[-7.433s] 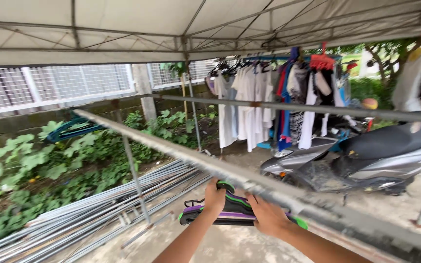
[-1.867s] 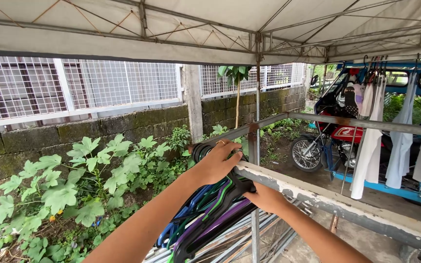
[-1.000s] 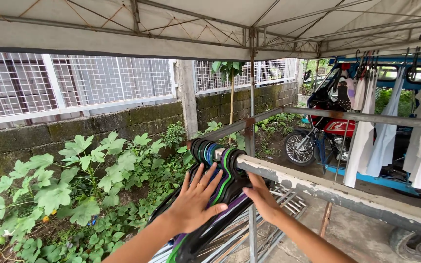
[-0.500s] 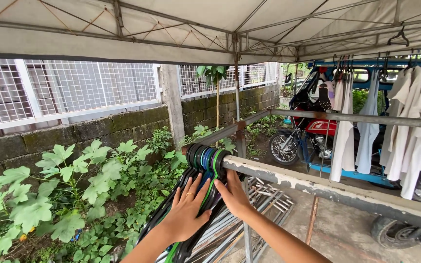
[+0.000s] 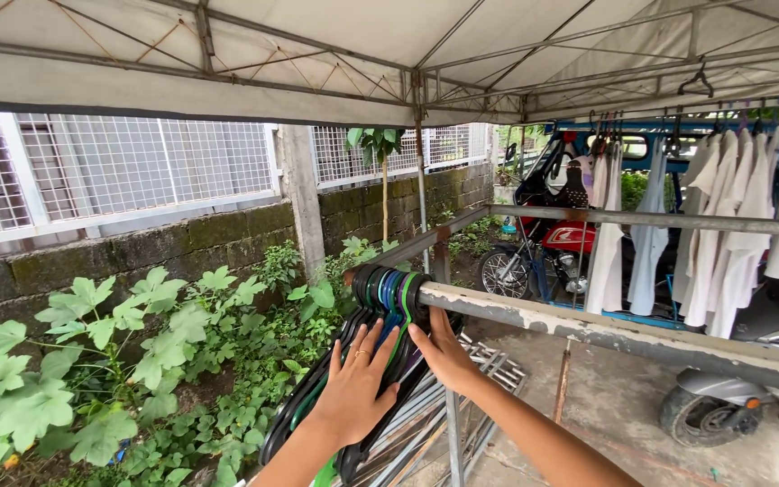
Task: The recorder organizes a large number of clothes hangers on a rack and then gathers laundry.
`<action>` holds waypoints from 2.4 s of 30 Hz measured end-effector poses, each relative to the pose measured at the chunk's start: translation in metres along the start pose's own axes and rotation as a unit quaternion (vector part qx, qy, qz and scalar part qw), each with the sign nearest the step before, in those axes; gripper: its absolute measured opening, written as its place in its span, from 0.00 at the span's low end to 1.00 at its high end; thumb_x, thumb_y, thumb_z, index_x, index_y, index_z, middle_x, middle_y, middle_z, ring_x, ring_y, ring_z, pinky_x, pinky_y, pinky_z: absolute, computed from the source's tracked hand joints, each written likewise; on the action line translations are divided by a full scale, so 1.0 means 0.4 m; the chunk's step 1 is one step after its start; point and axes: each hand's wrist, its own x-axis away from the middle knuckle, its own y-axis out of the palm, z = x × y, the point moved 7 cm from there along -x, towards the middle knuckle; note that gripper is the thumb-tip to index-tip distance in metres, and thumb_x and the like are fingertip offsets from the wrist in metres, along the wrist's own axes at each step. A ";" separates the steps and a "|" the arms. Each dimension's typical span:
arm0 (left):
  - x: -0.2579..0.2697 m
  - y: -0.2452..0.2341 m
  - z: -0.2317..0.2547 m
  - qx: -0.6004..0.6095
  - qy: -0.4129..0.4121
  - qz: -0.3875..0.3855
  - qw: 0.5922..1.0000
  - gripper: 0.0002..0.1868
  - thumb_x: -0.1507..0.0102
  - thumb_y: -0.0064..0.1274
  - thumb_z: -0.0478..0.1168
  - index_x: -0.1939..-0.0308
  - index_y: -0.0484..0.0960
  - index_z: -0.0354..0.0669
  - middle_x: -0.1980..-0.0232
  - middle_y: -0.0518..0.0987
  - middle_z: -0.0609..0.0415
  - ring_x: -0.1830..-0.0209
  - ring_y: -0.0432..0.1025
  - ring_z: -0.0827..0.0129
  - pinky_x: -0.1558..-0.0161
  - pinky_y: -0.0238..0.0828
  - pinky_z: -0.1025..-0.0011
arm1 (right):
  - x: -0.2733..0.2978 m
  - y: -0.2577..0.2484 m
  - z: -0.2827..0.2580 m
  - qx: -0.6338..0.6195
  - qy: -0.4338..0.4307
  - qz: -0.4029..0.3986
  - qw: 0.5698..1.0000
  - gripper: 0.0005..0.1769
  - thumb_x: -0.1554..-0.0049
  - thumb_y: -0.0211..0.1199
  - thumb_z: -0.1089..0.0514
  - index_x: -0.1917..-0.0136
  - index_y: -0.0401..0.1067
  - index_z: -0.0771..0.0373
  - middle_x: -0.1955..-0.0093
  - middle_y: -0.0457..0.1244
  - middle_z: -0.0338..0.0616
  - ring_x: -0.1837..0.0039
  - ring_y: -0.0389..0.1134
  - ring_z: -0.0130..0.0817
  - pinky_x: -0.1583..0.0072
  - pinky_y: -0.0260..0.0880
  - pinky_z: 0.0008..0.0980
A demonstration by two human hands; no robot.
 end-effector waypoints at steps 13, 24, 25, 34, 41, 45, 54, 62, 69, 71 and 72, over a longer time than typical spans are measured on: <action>0.033 -0.032 0.169 -0.034 0.146 0.118 0.982 0.41 0.41 0.57 0.41 0.26 0.57 0.45 0.23 0.56 0.42 0.21 0.46 0.45 0.27 0.33 0.39 | 0.154 -0.108 -0.046 0.078 0.013 -0.058 0.995 0.51 0.37 0.42 0.31 0.16 0.26 0.59 0.12 0.26 0.47 0.13 0.27 0.44 0.20 0.37 0.42; 0.100 0.029 0.379 0.008 0.167 0.105 0.980 0.40 0.41 0.57 0.40 0.26 0.58 0.42 0.27 0.63 0.43 0.23 0.52 0.49 0.27 0.38 0.41 | 0.428 -0.298 -0.103 0.151 -0.045 -0.077 0.985 0.42 0.35 0.50 0.40 0.18 0.43 0.63 0.14 0.37 0.52 0.14 0.38 0.47 0.20 0.43 0.41; 0.115 0.032 0.407 0.013 0.169 0.104 0.980 0.40 0.41 0.57 0.40 0.26 0.58 0.42 0.27 0.63 0.43 0.23 0.52 0.49 0.27 0.38 0.41 | 0.459 -0.324 -0.119 0.154 -0.041 -0.078 0.984 0.42 0.35 0.50 0.40 0.18 0.43 0.63 0.14 0.37 0.52 0.14 0.38 0.47 0.20 0.43 0.41; 0.235 0.142 0.636 0.058 0.166 0.003 0.984 0.38 0.38 0.55 0.41 0.25 0.58 0.43 0.31 0.68 0.43 0.27 0.59 0.51 0.26 0.44 0.47 | 0.768 -0.477 -0.136 0.172 0.016 -0.109 0.979 0.38 0.36 0.51 0.40 0.21 0.48 0.63 0.20 0.45 0.52 0.19 0.48 0.47 0.24 0.52 0.41; 0.269 0.275 0.874 0.095 0.229 -0.051 0.968 0.37 0.36 0.54 0.41 0.25 0.58 0.40 0.30 0.67 0.40 0.27 0.59 0.50 0.27 0.44 0.46 | 1.023 -0.654 -0.132 0.225 0.076 -0.096 0.967 0.39 0.37 0.54 0.40 0.22 0.49 0.63 0.22 0.47 0.51 0.20 0.49 0.47 0.25 0.53 0.42; 0.287 0.309 1.044 0.131 0.291 -0.047 0.946 0.36 0.37 0.55 0.42 0.27 0.61 0.39 0.32 0.70 0.41 0.28 0.62 0.51 0.28 0.49 0.51 | 1.166 -0.780 -0.123 0.251 0.124 -0.065 0.958 0.40 0.38 0.57 0.40 0.23 0.51 0.62 0.23 0.49 0.51 0.21 0.51 0.47 0.26 0.55 0.41; 0.298 0.476 1.400 0.202 0.426 -0.072 0.879 0.32 0.37 0.55 0.41 0.31 0.65 0.36 0.34 0.72 0.39 0.31 0.64 0.50 0.32 0.51 0.48 | 1.481 -1.056 -0.094 0.376 0.260 -0.041 0.889 0.37 0.40 0.61 0.41 0.24 0.56 0.58 0.20 0.48 0.46 0.21 0.51 0.47 0.26 0.56 0.42; 0.318 0.586 1.745 0.242 0.521 -0.107 0.811 0.31 0.38 0.55 0.40 0.31 0.66 0.36 0.34 0.72 0.41 0.31 0.64 0.50 0.34 0.54 0.50 | 1.742 -1.299 -0.044 0.387 0.330 0.016 0.861 0.37 0.42 0.64 0.43 0.25 0.60 0.58 0.20 0.49 0.45 0.22 0.54 0.46 0.26 0.58 0.41; 0.290 0.630 2.029 0.266 0.576 -0.152 0.758 0.30 0.36 0.53 0.39 0.31 0.68 0.36 0.36 0.73 0.42 0.32 0.65 0.51 0.34 0.55 0.51 | 1.898 -1.528 0.007 0.385 0.412 0.055 0.824 0.36 0.41 0.62 0.42 0.25 0.59 0.57 0.19 0.48 0.42 0.21 0.53 0.44 0.25 0.57 0.40; 0.267 0.637 2.115 0.276 0.594 -0.142 0.742 0.30 0.37 0.53 0.39 0.31 0.67 0.35 0.36 0.73 0.41 0.32 0.65 0.51 0.33 0.54 0.51 | 1.921 -1.600 -0.001 0.388 0.436 0.057 0.810 0.36 0.41 0.62 0.43 0.24 0.58 0.57 0.18 0.47 0.42 0.20 0.51 0.44 0.24 0.55 0.41; 0.258 0.651 2.150 0.280 0.602 -0.140 0.735 0.30 0.37 0.53 0.39 0.31 0.67 0.35 0.36 0.73 0.41 0.33 0.65 0.51 0.33 0.54 0.52 | 1.937 -1.623 0.009 0.378 0.457 0.053 0.803 0.36 0.40 0.61 0.43 0.24 0.57 0.56 0.18 0.46 0.42 0.19 0.50 0.44 0.24 0.54 0.42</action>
